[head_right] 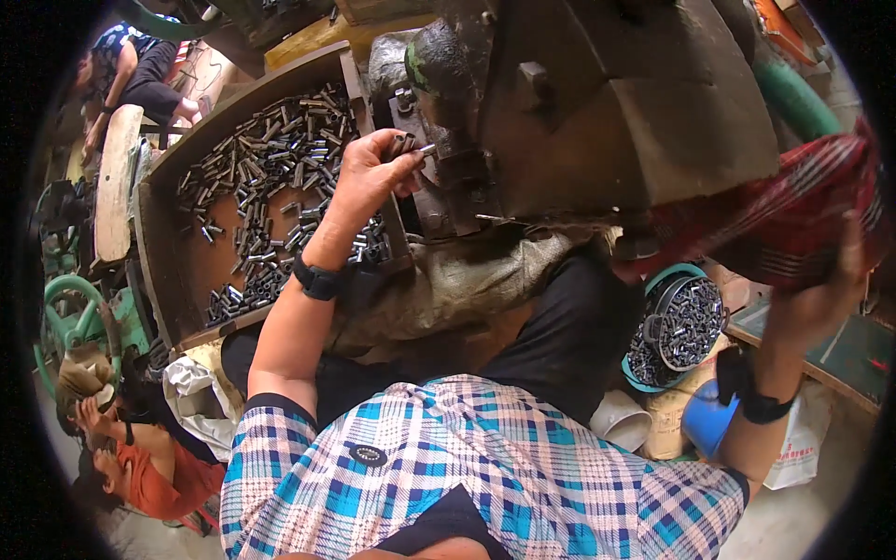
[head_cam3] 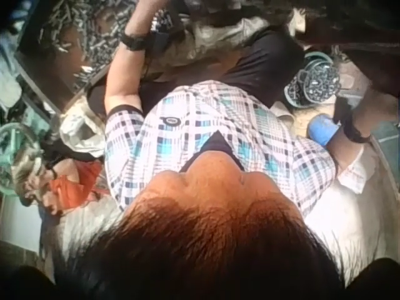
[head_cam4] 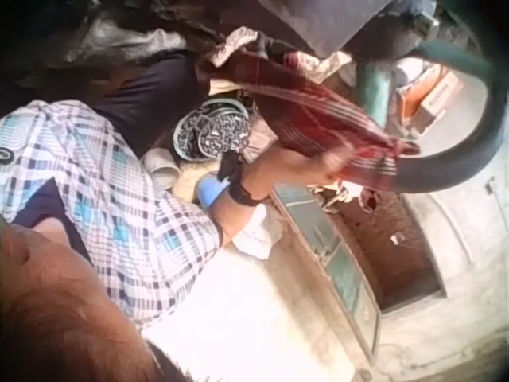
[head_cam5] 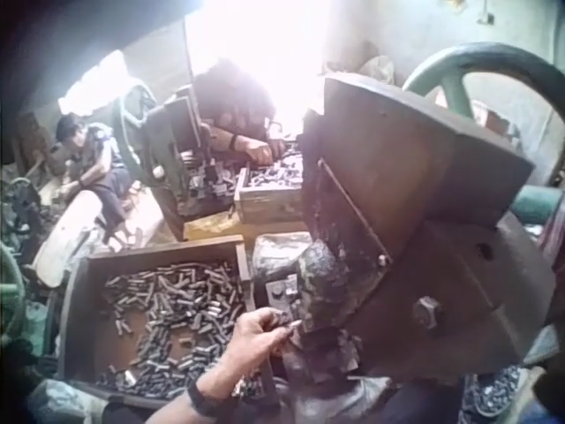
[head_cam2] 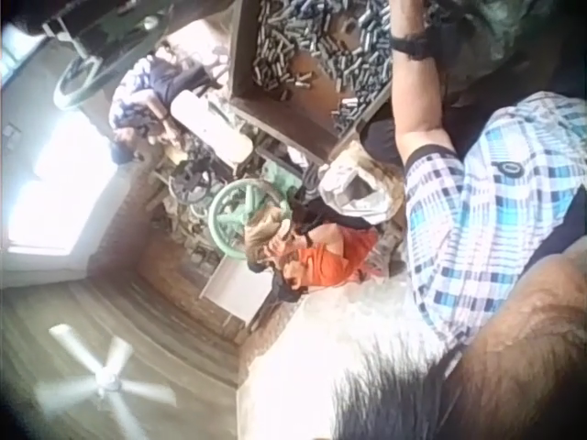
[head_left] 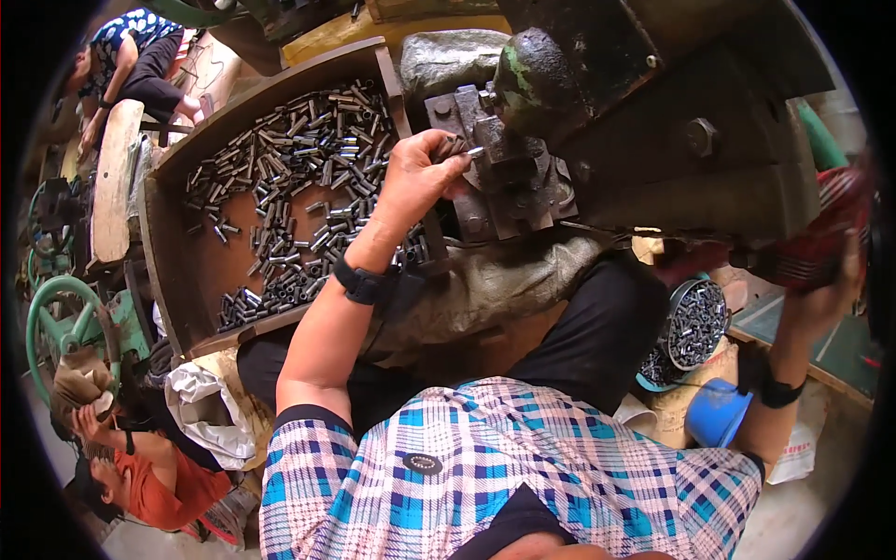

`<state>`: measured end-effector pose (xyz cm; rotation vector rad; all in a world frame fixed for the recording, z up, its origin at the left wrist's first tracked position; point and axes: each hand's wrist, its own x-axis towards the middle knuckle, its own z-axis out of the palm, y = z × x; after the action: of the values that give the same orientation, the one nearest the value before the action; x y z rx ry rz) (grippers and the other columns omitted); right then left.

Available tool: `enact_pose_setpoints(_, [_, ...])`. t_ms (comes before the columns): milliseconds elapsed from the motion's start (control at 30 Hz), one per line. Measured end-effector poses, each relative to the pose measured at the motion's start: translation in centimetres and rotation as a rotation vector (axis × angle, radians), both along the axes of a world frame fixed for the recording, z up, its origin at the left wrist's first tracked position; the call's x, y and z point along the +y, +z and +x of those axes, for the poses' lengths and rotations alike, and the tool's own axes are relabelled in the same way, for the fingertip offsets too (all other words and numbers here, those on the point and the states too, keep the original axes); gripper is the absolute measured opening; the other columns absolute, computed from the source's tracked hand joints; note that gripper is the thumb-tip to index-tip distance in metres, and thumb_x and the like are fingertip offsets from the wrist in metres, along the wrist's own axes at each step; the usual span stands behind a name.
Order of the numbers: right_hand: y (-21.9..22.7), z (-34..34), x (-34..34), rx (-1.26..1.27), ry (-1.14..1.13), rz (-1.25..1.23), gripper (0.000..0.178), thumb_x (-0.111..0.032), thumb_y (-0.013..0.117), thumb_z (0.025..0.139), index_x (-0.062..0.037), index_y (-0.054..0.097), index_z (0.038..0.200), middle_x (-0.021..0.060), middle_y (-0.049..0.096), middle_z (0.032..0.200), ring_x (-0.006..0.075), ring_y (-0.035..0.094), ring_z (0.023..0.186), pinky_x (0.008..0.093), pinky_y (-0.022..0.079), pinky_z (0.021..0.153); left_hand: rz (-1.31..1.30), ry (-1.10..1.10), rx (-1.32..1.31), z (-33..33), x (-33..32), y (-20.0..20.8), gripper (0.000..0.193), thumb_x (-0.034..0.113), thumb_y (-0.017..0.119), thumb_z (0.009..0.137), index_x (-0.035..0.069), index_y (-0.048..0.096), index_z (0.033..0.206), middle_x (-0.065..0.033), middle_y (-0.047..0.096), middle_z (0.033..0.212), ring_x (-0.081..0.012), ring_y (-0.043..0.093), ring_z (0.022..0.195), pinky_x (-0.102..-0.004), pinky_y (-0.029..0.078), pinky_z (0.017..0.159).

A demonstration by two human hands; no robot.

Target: Picking up and inspecting small metal bolts from a wooden tray and periodically placing them into a press machine for processing.

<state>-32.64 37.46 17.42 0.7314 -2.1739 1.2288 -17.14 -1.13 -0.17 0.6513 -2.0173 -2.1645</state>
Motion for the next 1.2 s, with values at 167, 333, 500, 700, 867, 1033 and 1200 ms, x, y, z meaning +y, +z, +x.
enact_pose_setpoints(167, [2.7,-4.4,18.3,0.036,-0.02,0.068,0.039,0.001,0.054,0.086,-0.0003,0.049,0.124,0.0112,0.055,0.117,0.0166,0.056,0.097,0.0305,0.05,0.083,-0.248,-0.012,-0.009,0.9,-0.7,-0.6,0.018,0.01,0.069,0.08,0.0,0.061,0.093,0.0016,0.057,0.065,-0.0043,0.052,0.052,-0.0195,0.041,0.046])
enact_pose_setpoints(333, [0.7,-9.6,24.5,0.027,-0.02,0.073,0.037,0.001,0.054,0.086,0.0,0.05,0.123,0.0114,0.055,0.117,0.0164,0.056,0.097,0.0306,0.05,0.083,0.087,-0.129,0.011,0.3,0.0,0.2,0.034,0.011,0.058,0.089,-0.004,0.052,0.119,-0.0081,0.063,0.098,-0.0149,0.065,0.084,-0.0234,0.052,0.065])
enact_pose_setpoints(500, [7.7,-19.3,47.7,0.095,-0.059,0.188,0.036,0.0,0.054,0.087,0.0002,0.051,0.123,0.0115,0.055,0.117,0.0162,0.056,0.097,0.0308,0.05,0.082,0.411,-0.097,0.199,0.2,-0.3,-2.1,0.033,0.01,0.059,0.089,-0.001,0.052,0.119,-0.011,0.064,0.103,-0.0173,0.066,0.087,-0.0238,0.055,0.069])
enact_pose_setpoints(700, [3.8,-18.5,43.5,0.085,-0.067,0.203,0.034,0.0,0.054,0.087,0.0006,0.052,0.121,0.0117,0.055,0.116,0.0159,0.056,0.097,0.0309,0.051,0.082,0.338,-0.047,0.082,0.2,0.0,-1.2,0.025,0.01,0.062,0.087,0.001,0.057,0.109,-0.0073,0.066,0.093,-0.0142,0.067,0.081,-0.0224,0.055,0.065])
enact_pose_setpoints(867, [6.1,-15.8,39.1,0.121,-0.098,0.266,0.033,0.0,0.054,0.087,0.0008,0.053,0.12,0.0119,0.056,0.116,0.0157,0.056,0.097,0.0311,0.051,0.082,0.425,0.006,0.119,-0.8,0.2,-2.4,0.018,0.01,0.063,0.087,0.001,0.06,0.102,-0.0056,0.065,0.087,-0.011,0.064,0.07,-0.0214,0.054,0.061])
enact_pose_setpoints(1033, [5.1,-4.3,12.5,0.14,-0.121,0.309,0.032,0.0,0.054,0.087,0.0011,0.054,0.119,0.012,0.056,0.116,0.0155,0.056,0.097,0.0312,0.051,0.081,0.388,0.003,0.111,-1.2,0.5,-2.3,0.018,0.011,0.065,0.086,0.001,0.06,0.1,-0.0045,0.065,0.085,-0.0106,0.063,0.069,-0.0209,0.052,0.06])
enact_pose_setpoints(1200, [3.3,-0.6,2.1,0.153,-0.131,0.334,0.031,-0.001,0.054,0.088,0.0014,0.055,0.119,0.0121,0.056,0.116,0.0154,0.056,0.097,0.0313,0.051,0.081,0.244,0.037,0.151,-0.9,0.9,-1.9,0.016,0.013,0.066,0.086,0.001,0.059,0.094,-0.0019,0.062,0.079,-0.0097,0.062,0.066,-0.0204,0.05,0.057])
